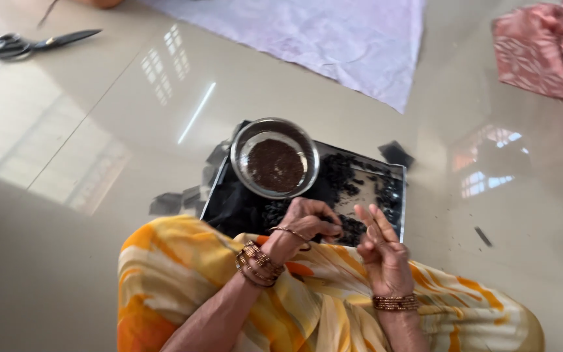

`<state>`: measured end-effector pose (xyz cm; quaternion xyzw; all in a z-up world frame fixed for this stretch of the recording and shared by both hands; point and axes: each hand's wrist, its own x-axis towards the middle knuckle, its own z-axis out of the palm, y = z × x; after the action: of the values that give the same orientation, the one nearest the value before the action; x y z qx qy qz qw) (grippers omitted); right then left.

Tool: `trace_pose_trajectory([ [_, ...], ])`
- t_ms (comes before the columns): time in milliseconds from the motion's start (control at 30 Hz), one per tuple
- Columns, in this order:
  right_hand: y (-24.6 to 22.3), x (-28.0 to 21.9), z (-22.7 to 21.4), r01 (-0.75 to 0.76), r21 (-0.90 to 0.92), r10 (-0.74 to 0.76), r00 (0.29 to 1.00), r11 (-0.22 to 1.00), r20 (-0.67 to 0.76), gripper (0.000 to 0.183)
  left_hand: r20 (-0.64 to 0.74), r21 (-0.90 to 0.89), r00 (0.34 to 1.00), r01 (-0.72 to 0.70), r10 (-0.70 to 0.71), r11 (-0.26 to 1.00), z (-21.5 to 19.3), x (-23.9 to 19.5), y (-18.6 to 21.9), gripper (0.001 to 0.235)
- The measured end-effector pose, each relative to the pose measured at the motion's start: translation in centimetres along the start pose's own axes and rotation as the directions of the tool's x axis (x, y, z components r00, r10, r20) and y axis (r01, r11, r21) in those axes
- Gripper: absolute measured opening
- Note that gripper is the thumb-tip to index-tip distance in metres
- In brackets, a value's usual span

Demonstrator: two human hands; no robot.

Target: Manually rolling tobacco or herbal mixture into small leaf wrappers.

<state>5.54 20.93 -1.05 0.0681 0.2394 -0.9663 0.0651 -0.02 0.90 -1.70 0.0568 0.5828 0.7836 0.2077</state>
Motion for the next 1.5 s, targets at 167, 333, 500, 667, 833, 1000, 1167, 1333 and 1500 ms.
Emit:
trace_pose_trajectory([
  [167, 2.5, 0.1, -6.4, 0.384, -0.891, -0.108, 0.902, -0.241, 0.418, 0.021, 0.058, -0.111, 0.998, 0.025, -0.019, 0.994, -0.6, 0.6, -1.0, 0.011],
  [333, 2.7, -1.7, -2.0, 0.466, -0.778, -0.134, 0.816, -0.422, 0.562, 0.049, 0.127, -0.179, 0.992, 0.052, -0.029, 0.982, -0.5, 0.2, -0.1, 0.010],
  [500, 1.7, -3.1, 1.7, 0.531, -0.778, -0.124, 0.794, -0.335, 0.595, 0.063, 0.196, -0.298, 0.980, 0.102, -0.044, 0.949, -0.4, -0.4, 0.5, 0.015],
  [667, 1.0, -3.3, -0.3, 0.628, -0.735, 0.015, 0.763, -0.257, 0.646, 0.069, 0.275, -0.247, 0.953, 0.197, -0.127, 0.949, -0.6, -1.4, 2.3, 0.020],
  [833, 1.0, -2.7, 1.4, 0.755, -0.639, 0.009, 0.647, -0.144, 0.762, 0.066, 0.292, -0.303, 0.951, 0.192, -0.100, 0.933, -0.7, -0.8, 1.3, 0.019],
  [1000, 1.4, -1.2, -1.1, 0.707, -0.670, -0.026, 0.683, -0.226, 0.730, 0.063, 0.249, -0.354, 0.967, 0.143, -0.054, 0.924, -0.8, -0.5, 0.7, 0.022],
  [1167, 1.3, -1.5, 0.5, 0.712, -0.640, 0.021, 0.673, -0.289, 0.739, 0.066, 0.268, -0.350, 0.961, 0.167, -0.073, 0.922, -0.9, -0.6, 1.0, 0.020],
  [1333, 0.3, -2.4, 1.2, 0.740, -0.621, 0.100, 0.660, -0.259, 0.744, 0.070, 0.335, -0.251, 0.932, 0.228, -0.137, 0.941, -0.7, -1.1, 1.7, 0.016],
  [1500, -0.3, -2.3, -0.1, 0.677, -0.715, 0.143, 0.736, -0.174, 0.661, 0.075, 0.409, -0.251, 0.906, 0.226, -0.108, 0.941, -0.9, -0.9, 0.8, 0.013],
])
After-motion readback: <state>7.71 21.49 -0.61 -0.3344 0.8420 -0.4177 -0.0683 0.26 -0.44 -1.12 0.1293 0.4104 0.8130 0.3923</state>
